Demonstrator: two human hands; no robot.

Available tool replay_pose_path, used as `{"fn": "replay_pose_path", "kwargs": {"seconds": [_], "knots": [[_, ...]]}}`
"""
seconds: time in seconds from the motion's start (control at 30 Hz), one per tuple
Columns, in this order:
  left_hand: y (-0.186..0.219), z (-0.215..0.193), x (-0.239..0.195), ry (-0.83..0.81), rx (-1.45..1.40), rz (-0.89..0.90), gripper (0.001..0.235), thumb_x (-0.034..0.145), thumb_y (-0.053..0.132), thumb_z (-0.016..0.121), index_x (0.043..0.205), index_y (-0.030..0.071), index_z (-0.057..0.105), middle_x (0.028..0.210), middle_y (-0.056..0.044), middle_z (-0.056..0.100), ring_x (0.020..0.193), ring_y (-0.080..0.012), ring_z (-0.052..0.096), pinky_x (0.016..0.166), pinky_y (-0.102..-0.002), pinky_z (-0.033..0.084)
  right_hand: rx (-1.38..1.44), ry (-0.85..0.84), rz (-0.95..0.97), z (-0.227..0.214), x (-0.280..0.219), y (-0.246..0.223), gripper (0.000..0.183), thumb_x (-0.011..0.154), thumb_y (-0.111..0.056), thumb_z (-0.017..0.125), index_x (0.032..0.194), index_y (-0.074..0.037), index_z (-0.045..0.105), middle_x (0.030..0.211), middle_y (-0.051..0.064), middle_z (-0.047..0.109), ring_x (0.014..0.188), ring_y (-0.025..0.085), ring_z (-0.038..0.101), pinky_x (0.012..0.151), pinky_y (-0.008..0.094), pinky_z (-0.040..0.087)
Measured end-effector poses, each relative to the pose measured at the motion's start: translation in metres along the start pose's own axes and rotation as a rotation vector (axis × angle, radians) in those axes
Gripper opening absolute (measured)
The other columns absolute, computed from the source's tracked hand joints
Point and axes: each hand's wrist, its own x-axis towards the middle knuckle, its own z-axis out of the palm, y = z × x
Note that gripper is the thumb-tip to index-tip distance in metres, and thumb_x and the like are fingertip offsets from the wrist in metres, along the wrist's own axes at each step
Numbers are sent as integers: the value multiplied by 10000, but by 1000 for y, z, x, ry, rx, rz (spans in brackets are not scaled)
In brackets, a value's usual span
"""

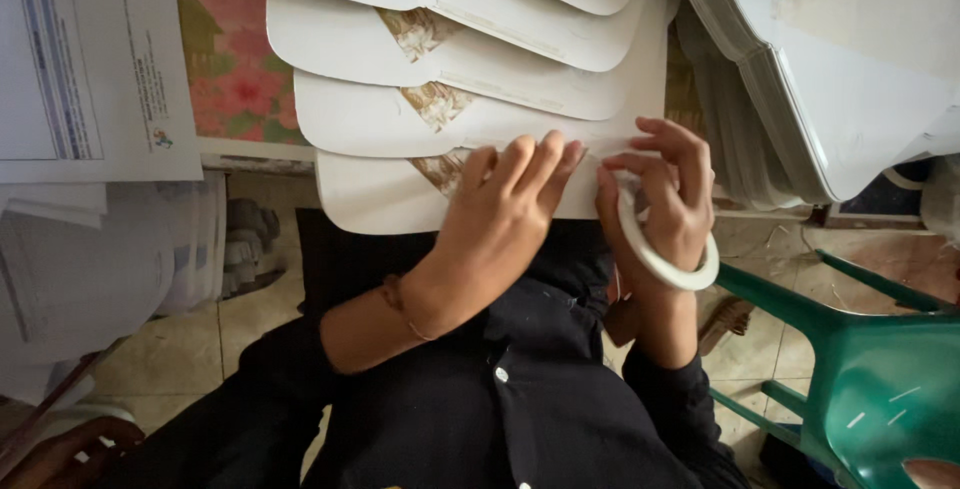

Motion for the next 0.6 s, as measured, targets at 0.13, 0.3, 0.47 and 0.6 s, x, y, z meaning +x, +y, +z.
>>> {"fn": "replay_pose_path", "kwargs": {"seconds": [0.13, 0.3, 0.47, 0.6], "knots": [[14, 10, 13, 131, 5, -21, 373, 879, 11, 760, 1251, 42, 770, 1350, -55, 534, 1160, -212, 456, 826, -370, 459, -94, 66, -70, 22, -27, 25, 77, 1015, -75, 844, 980, -26, 795, 1323, 174, 675, 1194, 393, 676, 988, 479, 516], [12, 11, 16, 257, -57, -5, 237, 1014, 23, 753, 1248, 4, 779, 1188, -92, 627, 995, -267, 574, 745, -404, 432, 215, 246, 21, 4, -33, -23, 143, 948, 4, 890, 958, 94, 780, 1338, 291, 594, 1122, 422, 686, 978, 494, 601], [-48, -2, -9, 225, -254, -154, 614, 938, 86, 895, 1469, 209, 612, 1228, -95, 574, 1085, -289, 547, 854, -433, 502, 326, -13, 214, 1, -19, -43, 68, 1013, -23, 810, 1066, 19, 805, 1450, 245, 564, 1263, 379, 650, 1065, 460, 559], [-64, -18, -37, -23, -228, -291, 982, 934, 423, 975, 1714, 280, 396, 1338, -102, 509, 1229, -287, 482, 958, -396, 507, 253, -150, 133, 14, -16, -44, 56, 986, -104, 862, 1034, -117, 835, 1475, 157, 623, 1292, 327, 631, 1022, 433, 485]]}}
